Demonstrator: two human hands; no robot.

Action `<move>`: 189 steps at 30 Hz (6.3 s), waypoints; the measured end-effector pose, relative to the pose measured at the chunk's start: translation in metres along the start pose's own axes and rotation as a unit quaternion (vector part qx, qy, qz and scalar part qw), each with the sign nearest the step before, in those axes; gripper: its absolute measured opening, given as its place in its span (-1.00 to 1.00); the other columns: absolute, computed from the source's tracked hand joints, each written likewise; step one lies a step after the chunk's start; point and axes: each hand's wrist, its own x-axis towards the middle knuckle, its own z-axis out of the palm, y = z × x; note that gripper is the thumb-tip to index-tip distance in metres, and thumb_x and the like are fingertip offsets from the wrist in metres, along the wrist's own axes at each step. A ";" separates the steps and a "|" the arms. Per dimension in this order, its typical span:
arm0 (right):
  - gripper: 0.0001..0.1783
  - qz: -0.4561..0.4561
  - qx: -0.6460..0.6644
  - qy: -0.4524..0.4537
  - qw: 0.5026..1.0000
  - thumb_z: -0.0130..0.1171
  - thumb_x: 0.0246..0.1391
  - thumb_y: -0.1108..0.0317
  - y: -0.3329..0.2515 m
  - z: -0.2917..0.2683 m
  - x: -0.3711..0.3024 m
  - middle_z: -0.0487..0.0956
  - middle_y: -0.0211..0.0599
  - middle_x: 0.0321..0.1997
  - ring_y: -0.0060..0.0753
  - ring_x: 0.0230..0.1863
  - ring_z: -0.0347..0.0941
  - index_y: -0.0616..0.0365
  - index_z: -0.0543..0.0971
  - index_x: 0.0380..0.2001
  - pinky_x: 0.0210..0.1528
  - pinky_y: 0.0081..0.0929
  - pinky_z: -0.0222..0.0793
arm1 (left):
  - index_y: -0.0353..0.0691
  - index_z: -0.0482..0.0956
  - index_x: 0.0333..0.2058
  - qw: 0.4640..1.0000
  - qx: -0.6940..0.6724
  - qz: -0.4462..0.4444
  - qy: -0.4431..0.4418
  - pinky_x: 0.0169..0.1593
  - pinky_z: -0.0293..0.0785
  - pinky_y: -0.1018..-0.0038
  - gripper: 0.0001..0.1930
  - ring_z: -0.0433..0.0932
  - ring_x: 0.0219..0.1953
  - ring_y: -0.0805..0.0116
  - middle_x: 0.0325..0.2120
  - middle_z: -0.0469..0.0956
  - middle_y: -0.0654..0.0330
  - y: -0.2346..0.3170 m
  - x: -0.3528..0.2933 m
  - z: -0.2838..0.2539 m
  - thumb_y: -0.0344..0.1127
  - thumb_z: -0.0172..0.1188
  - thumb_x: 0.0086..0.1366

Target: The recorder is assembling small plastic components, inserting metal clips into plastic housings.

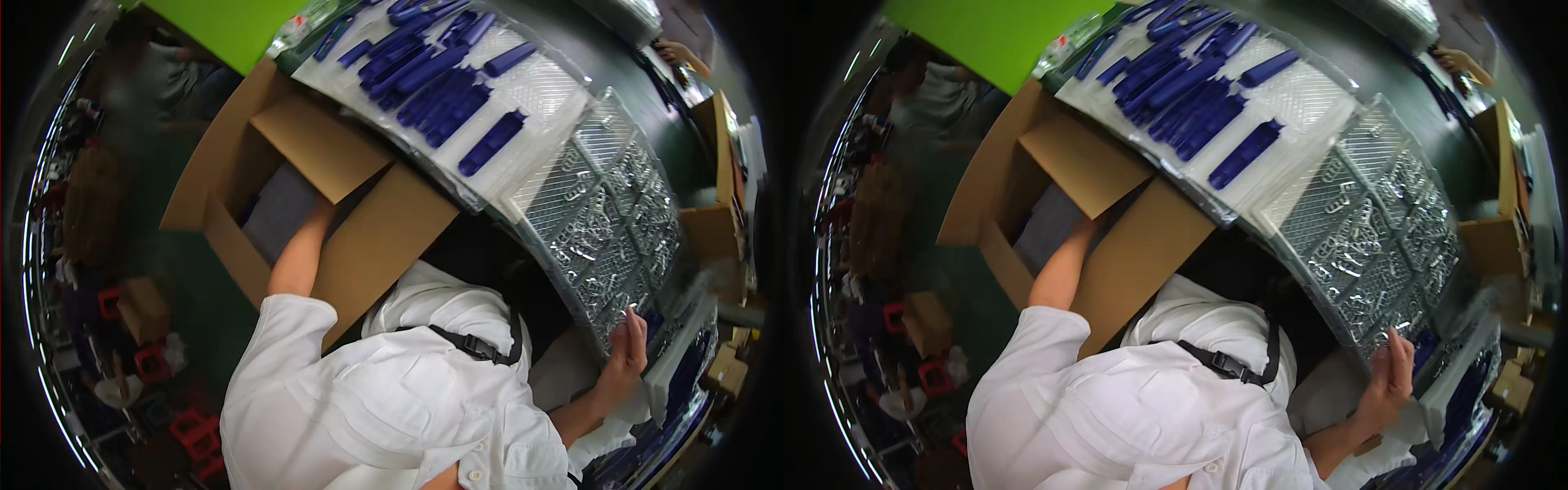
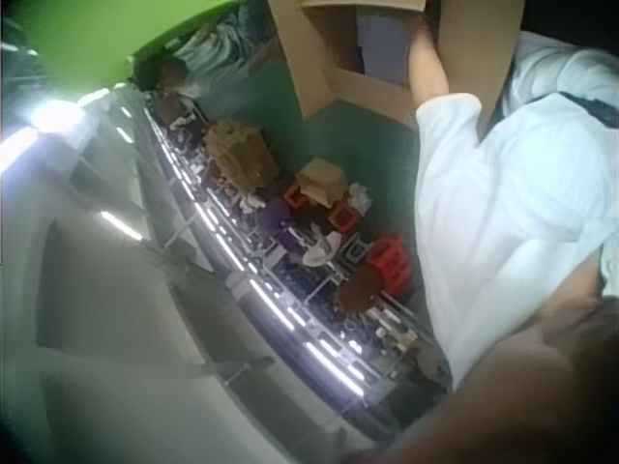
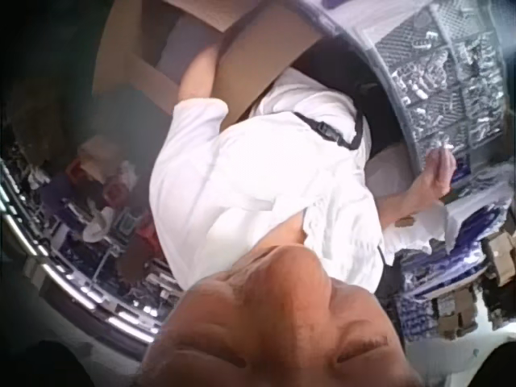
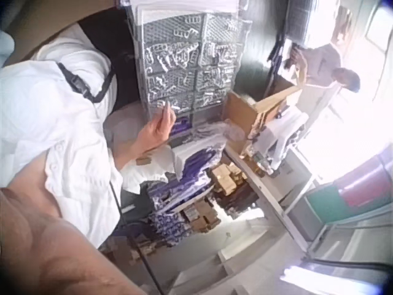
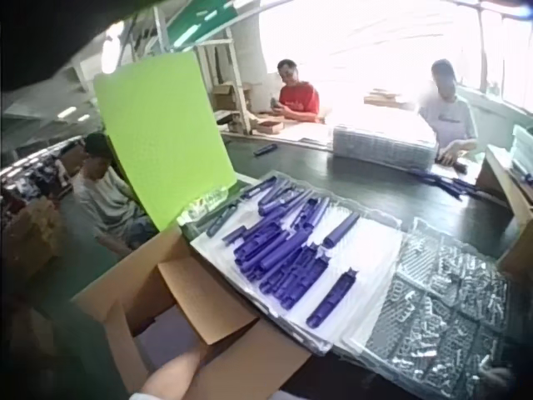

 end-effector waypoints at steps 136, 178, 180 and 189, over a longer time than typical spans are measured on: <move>-0.21 0.040 0.432 -0.039 0.900 0.24 0.28 0.14 -0.019 0.033 0.030 0.43 0.19 0.36 -0.09 0.26 0.53 0.48 0.26 0.37 0.30 -0.27 0.41 | -0.32 0.49 0.02 0.372 -0.626 -0.310 -0.611 -0.37 0.52 0.51 -0.51 0.55 -0.52 0.43 -0.45 0.57 0.14 0.541 0.002 -0.068 0.01 -0.21 0.62; -0.58 -0.043 -0.452 0.242 0.858 -0.13 0.40 0.15 0.121 -0.003 -0.038 0.47 -0.04 0.38 0.06 0.44 0.32 0.18 0.60 0.00 0.48 0.15 -0.03 | -0.32 0.51 0.08 0.660 -0.531 -0.238 -0.476 -0.38 0.51 0.43 -0.48 0.55 -0.45 0.38 -0.38 0.59 0.18 0.511 0.230 -0.011 -0.07 -0.28 0.47; -0.58 -0.030 -0.456 0.243 0.856 -0.12 0.39 0.15 0.119 -0.005 -0.042 0.47 -0.04 0.38 0.07 0.44 0.32 0.18 0.60 0.01 0.48 0.15 -0.02 | -0.34 0.55 -0.02 0.694 -0.519 -0.250 -0.432 -0.26 0.60 0.24 -0.50 0.59 -0.40 0.34 -0.39 0.61 0.15 0.506 0.286 0.032 -0.08 -0.27 0.46; -0.69 -0.001 -0.419 0.244 0.875 0.07 0.30 0.28 0.113 -0.013 -0.037 0.50 -0.05 0.33 0.08 0.40 0.35 0.19 0.58 0.00 0.45 0.20 0.04 | -0.19 -0.11 0.53 0.823 -0.496 -0.195 -0.197 0.52 -0.04 -0.10 -0.31 -0.12 0.57 -0.10 0.55 -0.20 -0.16 0.470 0.446 0.127 -0.16 -0.11 0.56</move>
